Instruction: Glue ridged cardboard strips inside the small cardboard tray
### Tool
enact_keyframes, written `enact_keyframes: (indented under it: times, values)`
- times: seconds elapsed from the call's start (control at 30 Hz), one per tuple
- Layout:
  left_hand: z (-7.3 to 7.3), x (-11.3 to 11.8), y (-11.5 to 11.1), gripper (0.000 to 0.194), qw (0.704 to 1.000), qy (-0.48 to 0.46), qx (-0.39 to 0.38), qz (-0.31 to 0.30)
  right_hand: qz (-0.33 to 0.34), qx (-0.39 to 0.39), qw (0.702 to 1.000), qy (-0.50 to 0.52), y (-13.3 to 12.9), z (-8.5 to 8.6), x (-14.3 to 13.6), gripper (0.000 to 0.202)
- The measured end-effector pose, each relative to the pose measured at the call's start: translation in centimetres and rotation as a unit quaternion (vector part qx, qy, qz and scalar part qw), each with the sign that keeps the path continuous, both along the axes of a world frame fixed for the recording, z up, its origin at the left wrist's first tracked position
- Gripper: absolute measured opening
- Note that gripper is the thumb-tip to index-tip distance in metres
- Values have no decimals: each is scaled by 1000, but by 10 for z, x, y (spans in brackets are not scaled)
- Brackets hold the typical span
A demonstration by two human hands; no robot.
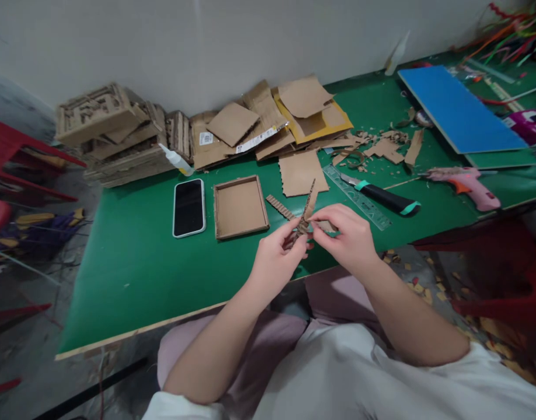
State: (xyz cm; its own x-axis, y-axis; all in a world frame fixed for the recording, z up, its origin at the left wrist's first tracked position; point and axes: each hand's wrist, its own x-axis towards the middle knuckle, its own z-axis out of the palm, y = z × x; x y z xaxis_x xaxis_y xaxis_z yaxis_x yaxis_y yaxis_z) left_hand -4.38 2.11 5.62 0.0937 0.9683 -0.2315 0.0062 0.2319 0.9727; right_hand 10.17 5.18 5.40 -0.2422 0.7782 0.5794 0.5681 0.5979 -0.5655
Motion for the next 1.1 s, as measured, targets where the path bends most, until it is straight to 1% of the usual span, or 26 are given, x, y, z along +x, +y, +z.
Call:
enact_keyframes:
  times: [0.13, 0.27, 0.33, 0.4, 0.47, 0.53, 0.57, 0.67, 0.83, 0.9, 0.97, 1.1]
  values:
    - [0, -1, 3, 39, 1000, -14, 2, -8, 12, -42, 999, 27, -2, -1, -1, 7]
    - [3, -2, 4, 35, 1000, 1, -5, -22, -4, -152, 986, 72, -3, -2, 0, 6]
    - [4, -3, 3, 35, 999, 20, 8, -27, -2, -175, 981, 87, -4, -3, -1, 6]
    - [2, -4, 1, 35, 997, 57, 45, -24, -1, -133, 988, 78, -5, -4, -2, 7]
    - [0, -4, -1, 36, 989, 119, 86, -15, -7, -56, 997, 49, -7, -5, -2, 16]
    - [-1, -5, -3, 37, 973, 197, 119, -10, -13, 8, 1000, 17, -8, -5, -2, 25]
    - [0, -4, -4, 38, 963, 234, 134, -11, -13, 28, 1000, 1, -9, -5, -1, 27]
    - [2, -4, -5, 38, 934, 313, 170, -16, -8, 59, 997, -44, -10, -4, 0, 24]
    - [2, -3, -5, 38, 927, 322, 190, -18, -26, 64, 995, -77, -7, -5, 0, 8]
    - [1, -3, -5, 38, 913, 351, 209, -12, -38, 56, 994, -82, -7, -6, -2, 8]
    - [2, -3, -6, 39, 898, 377, 227, -9, -50, 67, 994, -72, -8, -8, -4, 10]
    - [7, -2, -8, 39, 894, 383, 231, -16, -49, 118, 992, -19, -12, -10, -9, 18]
